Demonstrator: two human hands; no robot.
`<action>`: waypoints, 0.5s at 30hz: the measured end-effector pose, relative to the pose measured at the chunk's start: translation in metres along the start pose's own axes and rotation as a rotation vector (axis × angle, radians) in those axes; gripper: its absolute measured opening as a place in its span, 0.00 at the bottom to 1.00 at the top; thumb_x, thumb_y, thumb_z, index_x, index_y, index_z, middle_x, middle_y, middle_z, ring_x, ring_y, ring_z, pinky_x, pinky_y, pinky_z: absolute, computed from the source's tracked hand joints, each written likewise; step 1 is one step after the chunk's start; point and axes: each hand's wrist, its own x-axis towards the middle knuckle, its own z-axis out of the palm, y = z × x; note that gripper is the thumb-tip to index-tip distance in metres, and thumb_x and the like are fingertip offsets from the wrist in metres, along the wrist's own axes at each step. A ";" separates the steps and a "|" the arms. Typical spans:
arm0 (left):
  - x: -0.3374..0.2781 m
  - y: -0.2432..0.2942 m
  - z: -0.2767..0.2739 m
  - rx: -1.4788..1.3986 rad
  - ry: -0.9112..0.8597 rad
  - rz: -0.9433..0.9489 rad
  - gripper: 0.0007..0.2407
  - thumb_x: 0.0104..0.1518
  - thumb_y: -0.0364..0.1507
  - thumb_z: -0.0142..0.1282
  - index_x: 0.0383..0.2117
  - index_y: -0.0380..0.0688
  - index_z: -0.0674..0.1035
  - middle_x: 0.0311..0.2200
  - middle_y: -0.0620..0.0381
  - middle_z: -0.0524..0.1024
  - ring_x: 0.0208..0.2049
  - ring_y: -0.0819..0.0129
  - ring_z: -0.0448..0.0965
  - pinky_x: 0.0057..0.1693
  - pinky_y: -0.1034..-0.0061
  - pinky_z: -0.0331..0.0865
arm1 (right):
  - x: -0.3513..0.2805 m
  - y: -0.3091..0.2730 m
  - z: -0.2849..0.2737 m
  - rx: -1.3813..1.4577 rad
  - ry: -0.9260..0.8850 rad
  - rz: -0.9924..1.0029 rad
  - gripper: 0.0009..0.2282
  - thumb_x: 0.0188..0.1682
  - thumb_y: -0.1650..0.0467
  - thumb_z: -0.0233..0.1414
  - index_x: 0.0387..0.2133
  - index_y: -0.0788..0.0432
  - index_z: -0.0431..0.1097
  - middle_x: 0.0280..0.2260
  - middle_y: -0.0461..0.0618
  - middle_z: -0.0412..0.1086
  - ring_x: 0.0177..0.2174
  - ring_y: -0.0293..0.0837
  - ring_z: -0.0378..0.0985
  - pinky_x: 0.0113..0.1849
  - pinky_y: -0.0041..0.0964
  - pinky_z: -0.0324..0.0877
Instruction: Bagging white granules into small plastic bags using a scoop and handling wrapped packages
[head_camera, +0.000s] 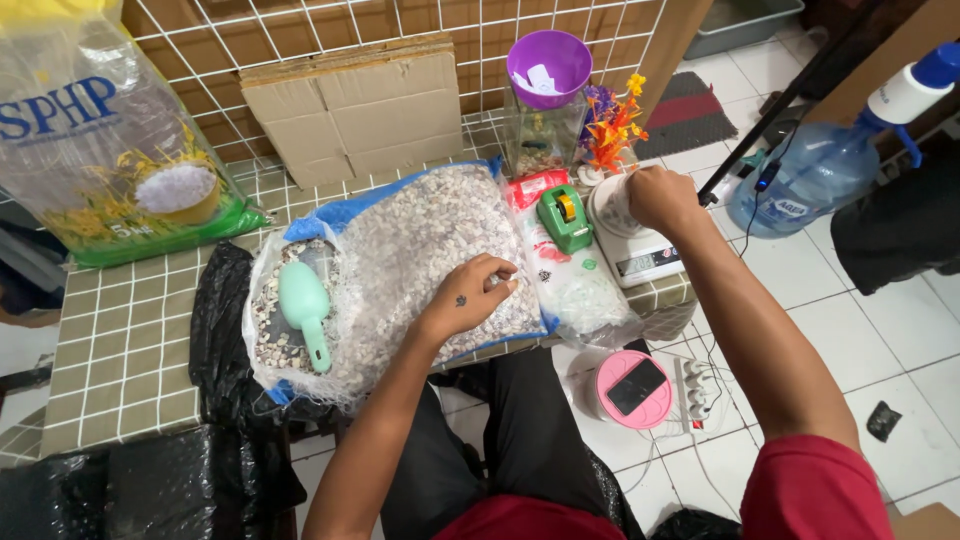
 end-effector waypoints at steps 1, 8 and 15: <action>0.001 -0.002 0.001 -0.002 0.008 0.007 0.12 0.56 0.35 0.58 0.44 0.51 0.82 0.40 0.57 0.81 0.36 0.60 0.83 0.44 0.67 0.76 | 0.002 0.001 0.001 0.007 -0.007 -0.003 0.10 0.48 0.71 0.52 0.34 0.62 0.81 0.33 0.63 0.79 0.36 0.66 0.83 0.39 0.64 0.76; 0.002 -0.003 0.003 -0.013 0.023 0.003 0.10 0.55 0.34 0.59 0.42 0.51 0.83 0.38 0.57 0.81 0.35 0.60 0.82 0.43 0.67 0.76 | -0.008 0.009 -0.012 0.083 -0.029 -0.020 0.11 0.47 0.70 0.53 0.36 0.62 0.81 0.34 0.65 0.79 0.37 0.68 0.83 0.39 0.63 0.77; 0.000 0.003 0.001 -0.022 0.032 0.003 0.10 0.55 0.34 0.59 0.42 0.51 0.83 0.38 0.57 0.81 0.35 0.60 0.82 0.42 0.66 0.76 | -0.029 0.005 -0.049 0.203 -0.024 -0.061 0.10 0.45 0.69 0.55 0.35 0.63 0.80 0.35 0.71 0.78 0.39 0.74 0.80 0.40 0.66 0.76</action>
